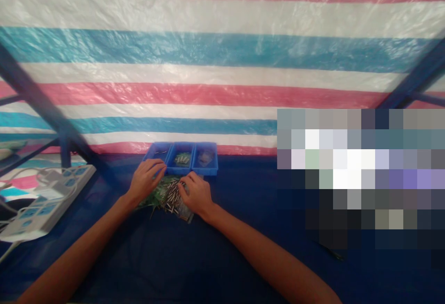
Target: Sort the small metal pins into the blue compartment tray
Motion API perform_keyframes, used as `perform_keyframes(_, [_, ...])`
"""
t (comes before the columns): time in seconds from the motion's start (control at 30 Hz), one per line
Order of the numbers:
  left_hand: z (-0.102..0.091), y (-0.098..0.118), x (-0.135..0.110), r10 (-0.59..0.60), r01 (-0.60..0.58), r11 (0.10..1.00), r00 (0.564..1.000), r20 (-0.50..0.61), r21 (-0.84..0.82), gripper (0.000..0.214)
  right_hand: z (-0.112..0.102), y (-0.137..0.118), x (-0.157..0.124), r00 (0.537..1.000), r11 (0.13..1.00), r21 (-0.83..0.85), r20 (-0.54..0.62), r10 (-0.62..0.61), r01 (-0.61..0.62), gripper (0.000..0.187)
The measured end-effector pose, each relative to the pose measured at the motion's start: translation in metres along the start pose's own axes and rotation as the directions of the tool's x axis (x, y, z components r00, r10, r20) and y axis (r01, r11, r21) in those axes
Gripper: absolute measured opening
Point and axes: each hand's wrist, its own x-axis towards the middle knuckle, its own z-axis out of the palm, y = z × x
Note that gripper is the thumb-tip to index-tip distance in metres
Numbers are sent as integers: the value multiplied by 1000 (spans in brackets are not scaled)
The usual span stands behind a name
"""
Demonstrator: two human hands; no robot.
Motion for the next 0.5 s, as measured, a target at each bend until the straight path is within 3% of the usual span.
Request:
perform_keyframes(0.13, [-24,7,1,23,6,985,986,167,-173,33,-21,-1,7,996,998,-35,71,-56,59,22])
perform_keyframes(0.23, [-37,14,-13,36,56,971,928,371,-233,80,-35,-2,1,972,990,-70,211,-108,125,45])
perform_keyframes(0.3, [-38,17,-29,34,61,979,892,451,-193,101,-40,-2,-10,953,981,-115,280,-119,157,82])
perform_keyframes(0.37, [-33,18,-45,29,41,990,876,482,-134,108,-39,-1,-22,923,970,-147,363,-129,193,109])
perform_keyframes(0.5, [-21,17,-62,40,-6,998,859,510,-68,108,-32,2,-37,881,973,-179,472,-42,143,117])
